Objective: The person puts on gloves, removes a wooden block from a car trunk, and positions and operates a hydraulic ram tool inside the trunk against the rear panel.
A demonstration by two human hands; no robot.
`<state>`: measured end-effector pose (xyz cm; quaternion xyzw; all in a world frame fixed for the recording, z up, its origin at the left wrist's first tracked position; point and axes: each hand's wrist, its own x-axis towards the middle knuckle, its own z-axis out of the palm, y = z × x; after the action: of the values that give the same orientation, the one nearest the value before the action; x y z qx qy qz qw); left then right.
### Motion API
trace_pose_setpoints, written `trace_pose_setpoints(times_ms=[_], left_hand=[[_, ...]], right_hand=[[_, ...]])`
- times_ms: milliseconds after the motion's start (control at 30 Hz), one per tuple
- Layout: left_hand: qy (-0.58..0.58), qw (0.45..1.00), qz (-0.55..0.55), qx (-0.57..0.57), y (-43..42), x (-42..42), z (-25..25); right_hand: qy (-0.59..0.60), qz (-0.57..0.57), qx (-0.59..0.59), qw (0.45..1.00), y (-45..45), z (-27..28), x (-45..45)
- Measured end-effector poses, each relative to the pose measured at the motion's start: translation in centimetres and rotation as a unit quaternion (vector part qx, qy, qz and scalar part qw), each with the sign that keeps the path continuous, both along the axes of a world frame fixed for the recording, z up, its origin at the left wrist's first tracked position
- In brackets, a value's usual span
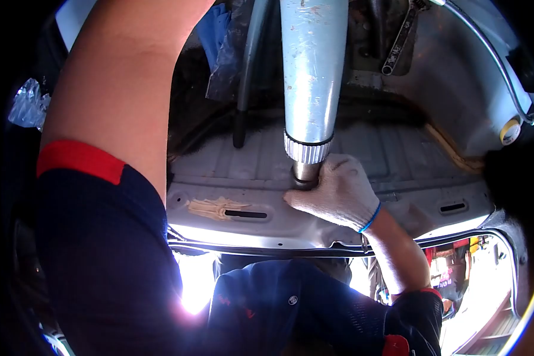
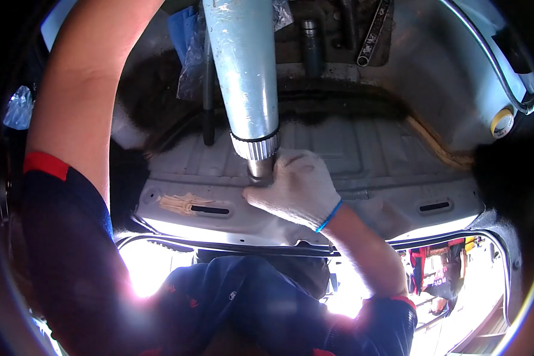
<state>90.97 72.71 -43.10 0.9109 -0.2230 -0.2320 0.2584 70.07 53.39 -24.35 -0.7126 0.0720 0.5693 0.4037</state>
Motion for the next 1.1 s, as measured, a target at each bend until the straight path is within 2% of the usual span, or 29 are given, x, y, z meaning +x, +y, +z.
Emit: trace_pose_setpoints(times_ms=[67, 167, 333, 633, 833, 933, 1100], left_hand=[[-0.003, 1.0, -0.002, 0.001, 0.1, 0.0, -0.1], [-0.004, 1.0, -0.008, 0.001, 0.1, 0.0, -0.5], [-0.005, 1.0, -0.014, 0.006, 0.1, -0.2, -1.0], [-0.017, 0.999, -0.032, 0.017, 0.0, 0.3, -2.4], [-0.01, 0.999, -0.039, 0.024, -0.2, 0.5, -3.0], [-0.013, 0.999, -0.042, 0.022, -0.3, 0.7, -3.2], [-0.01, 0.999, -0.047, 0.019, -0.2, 0.6, -3.1]], right_hand=[[-0.015, 0.024, -0.001, 1.0, 0.8, -0.2, -0.2], [-0.051, -0.005, 0.004, 0.999, 2.1, -0.7, -1.0], [-0.01, 0.038, 0.006, 0.999, 3.2, -0.8, 0.7], [-0.044, 0.013, 0.041, 0.998, 3.4, -1.7, -0.7], [0.01, 0.005, 0.043, 0.999, 3.2, -1.4, 0.1], [-0.027, 0.03, 0.034, 0.999, 3.2, -1.6, -0.2], [-0.037, -0.012, 0.051, 0.998, 3.4, -1.6, -0.8]])
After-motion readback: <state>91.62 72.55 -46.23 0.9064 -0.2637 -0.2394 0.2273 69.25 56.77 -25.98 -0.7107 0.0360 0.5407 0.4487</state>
